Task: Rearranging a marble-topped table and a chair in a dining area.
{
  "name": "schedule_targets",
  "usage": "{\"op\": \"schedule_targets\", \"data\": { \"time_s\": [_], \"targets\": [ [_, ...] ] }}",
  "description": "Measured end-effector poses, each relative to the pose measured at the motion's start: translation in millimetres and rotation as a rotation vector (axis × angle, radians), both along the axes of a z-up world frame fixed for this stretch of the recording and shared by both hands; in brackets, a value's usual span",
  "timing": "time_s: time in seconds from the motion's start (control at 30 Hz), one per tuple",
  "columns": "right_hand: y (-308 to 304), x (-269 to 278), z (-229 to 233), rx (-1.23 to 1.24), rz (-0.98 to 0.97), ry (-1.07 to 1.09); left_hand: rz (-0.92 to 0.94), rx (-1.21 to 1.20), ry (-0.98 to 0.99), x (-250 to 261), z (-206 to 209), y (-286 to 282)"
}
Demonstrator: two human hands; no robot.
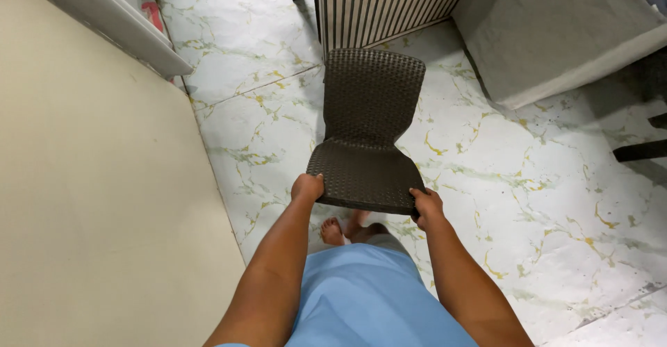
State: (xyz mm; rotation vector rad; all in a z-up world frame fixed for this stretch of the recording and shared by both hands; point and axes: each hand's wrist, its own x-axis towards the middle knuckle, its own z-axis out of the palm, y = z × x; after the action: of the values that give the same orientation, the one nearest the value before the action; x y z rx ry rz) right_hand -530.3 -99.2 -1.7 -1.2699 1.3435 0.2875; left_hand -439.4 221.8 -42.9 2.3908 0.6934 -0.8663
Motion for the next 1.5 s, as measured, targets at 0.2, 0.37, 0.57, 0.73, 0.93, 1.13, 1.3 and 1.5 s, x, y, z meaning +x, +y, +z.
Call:
{"op": "schedule_targets", "data": {
  "time_s": [0.2, 0.37, 0.57, 0.73, 0.93, 1.13, 1.3, 1.5],
  "targets": [
    [-8.9, -9.3, 17.7, -0.014, 0.087, 0.044, 0.036, -0.035, -0.01, -31.6, -3.6, -8.4],
    [-29.4, -9.3, 12.1, -0.034, 0.199, 0.042, 0.12, -0.029, -0.015, -56.8, 3.2, -24.4],
    [-72.7, -9.1, 15.2, -0.037, 0.374, 0.037, 0.251, -0.019, -0.008, -102.3, 10.7, -61.8],
    [-105.4, -9.9, 16.5, -0.021, 0.469, 0.023, 0.336, 0.009, -0.032, -141.0, 5.0, -97.1],
    [-128.7, -19.0, 30.3, -0.064, 0.627, 0.077, 0.537, -0.051, -0.005, -184.6, 10.9, -135.5],
    [-153.7, -33.1, 22.3, -0.067, 0.722, 0.008, 0.547, -0.002, -0.107, -225.6, -16.7, -164.3],
    [-163.4, -47.9, 29.4, -0.124, 0.831, 0.119, 0.594, -0.034, -0.068, -251.7, -10.9, -184.9],
    [-190.4, -65.9, 9.1, -0.142, 0.9, 0.139, 0.663, -0.037, -0.085, -290.4, -25.8, -211.1]
  ]
}}
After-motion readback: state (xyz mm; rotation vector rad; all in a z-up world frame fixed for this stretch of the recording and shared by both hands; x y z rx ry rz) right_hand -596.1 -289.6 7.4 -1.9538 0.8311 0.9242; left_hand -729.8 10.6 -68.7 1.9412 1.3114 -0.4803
